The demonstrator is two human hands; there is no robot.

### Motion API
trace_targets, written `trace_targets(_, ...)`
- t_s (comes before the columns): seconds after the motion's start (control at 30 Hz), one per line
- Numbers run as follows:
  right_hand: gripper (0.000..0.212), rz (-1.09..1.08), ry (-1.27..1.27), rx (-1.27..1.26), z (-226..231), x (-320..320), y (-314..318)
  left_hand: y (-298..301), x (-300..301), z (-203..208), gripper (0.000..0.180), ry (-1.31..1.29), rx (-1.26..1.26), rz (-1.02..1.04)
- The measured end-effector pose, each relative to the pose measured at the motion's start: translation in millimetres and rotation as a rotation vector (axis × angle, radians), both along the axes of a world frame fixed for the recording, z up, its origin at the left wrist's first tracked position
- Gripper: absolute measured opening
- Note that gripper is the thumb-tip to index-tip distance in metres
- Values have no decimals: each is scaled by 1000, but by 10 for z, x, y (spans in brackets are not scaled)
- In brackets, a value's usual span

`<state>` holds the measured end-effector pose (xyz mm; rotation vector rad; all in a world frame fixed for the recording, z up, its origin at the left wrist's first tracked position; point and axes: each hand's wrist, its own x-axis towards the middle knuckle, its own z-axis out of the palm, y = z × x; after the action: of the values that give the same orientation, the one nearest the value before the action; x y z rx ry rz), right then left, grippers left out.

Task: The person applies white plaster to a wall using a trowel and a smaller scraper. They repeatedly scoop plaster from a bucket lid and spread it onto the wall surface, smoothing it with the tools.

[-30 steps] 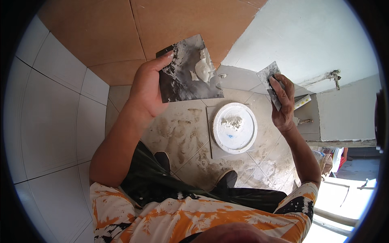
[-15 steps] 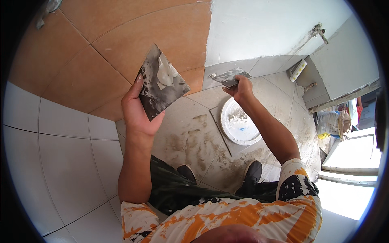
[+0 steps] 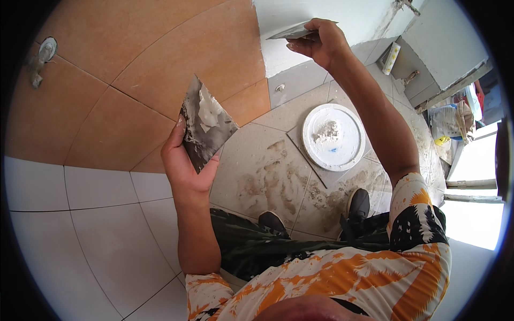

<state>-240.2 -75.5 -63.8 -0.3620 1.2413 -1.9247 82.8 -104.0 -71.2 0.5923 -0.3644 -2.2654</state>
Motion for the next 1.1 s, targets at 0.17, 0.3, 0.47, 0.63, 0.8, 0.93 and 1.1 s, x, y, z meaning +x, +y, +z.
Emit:
trace_targets(0.17,18,-24,-109,234,-765,176,426,8,-13,43,25,40,1,-10)
trace_targets(0.3,18,-80,-172,320,-1297,128,275,9,2,-3,25,71,-22,-40)
trace_targets(0.47,13,-35,9,454,-1354,219,309,74,-22,35,26,-13,-69,0)
trace_targets(0.63,19,48,258,333,-1514,332,386,63,-32,13,25,13,-86,-34)
trace_targets(0.8,21,87,340,314,-1493,317,353,64,-41,-7,25,-2,-76,-19)
trace_targets(0.93,19,91,384,353,-1496,302,329,67,-49,9,25,-22,-68,-12)
trace_targets(1.1,17,90,431,354,-1502,325,303,65,-32,3,26,-24,-84,-13)
